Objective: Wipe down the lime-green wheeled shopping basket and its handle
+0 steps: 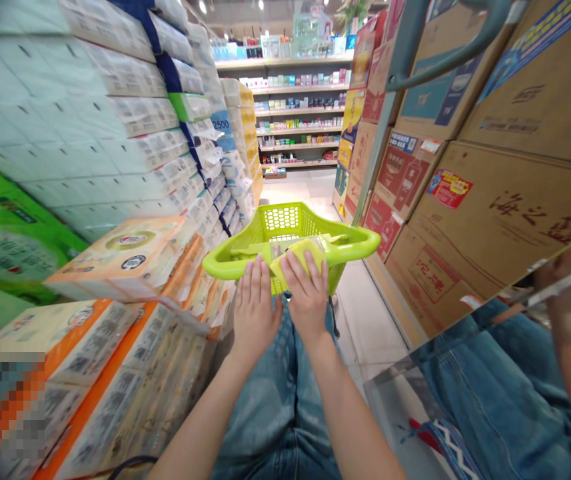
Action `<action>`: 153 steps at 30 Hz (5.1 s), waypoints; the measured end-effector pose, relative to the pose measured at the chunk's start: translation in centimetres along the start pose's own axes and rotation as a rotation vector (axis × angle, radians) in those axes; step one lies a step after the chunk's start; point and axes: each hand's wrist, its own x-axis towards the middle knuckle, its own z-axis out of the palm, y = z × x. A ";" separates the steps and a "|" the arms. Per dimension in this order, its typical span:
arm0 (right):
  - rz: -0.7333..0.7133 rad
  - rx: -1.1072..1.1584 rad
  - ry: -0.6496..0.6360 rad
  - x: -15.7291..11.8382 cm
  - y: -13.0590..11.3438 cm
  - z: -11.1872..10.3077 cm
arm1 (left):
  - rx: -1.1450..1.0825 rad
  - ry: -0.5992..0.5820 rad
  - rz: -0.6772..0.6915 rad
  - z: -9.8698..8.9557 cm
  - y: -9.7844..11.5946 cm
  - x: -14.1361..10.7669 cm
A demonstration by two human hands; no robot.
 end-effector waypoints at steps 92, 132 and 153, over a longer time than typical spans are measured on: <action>0.295 -0.012 0.046 0.9 4.8 -3.1 | -0.029 -0.006 -0.030 0.1 1.0 0.1; -0.054 -0.051 0.000 -0.5 4.9 -1.6 | -0.033 -0.005 0.005 0.0 0.4 0.1; -0.049 0.023 -0.116 -1.2 0.5 -0.4 | -0.044 0.017 0.007 0.3 -0.1 -0.1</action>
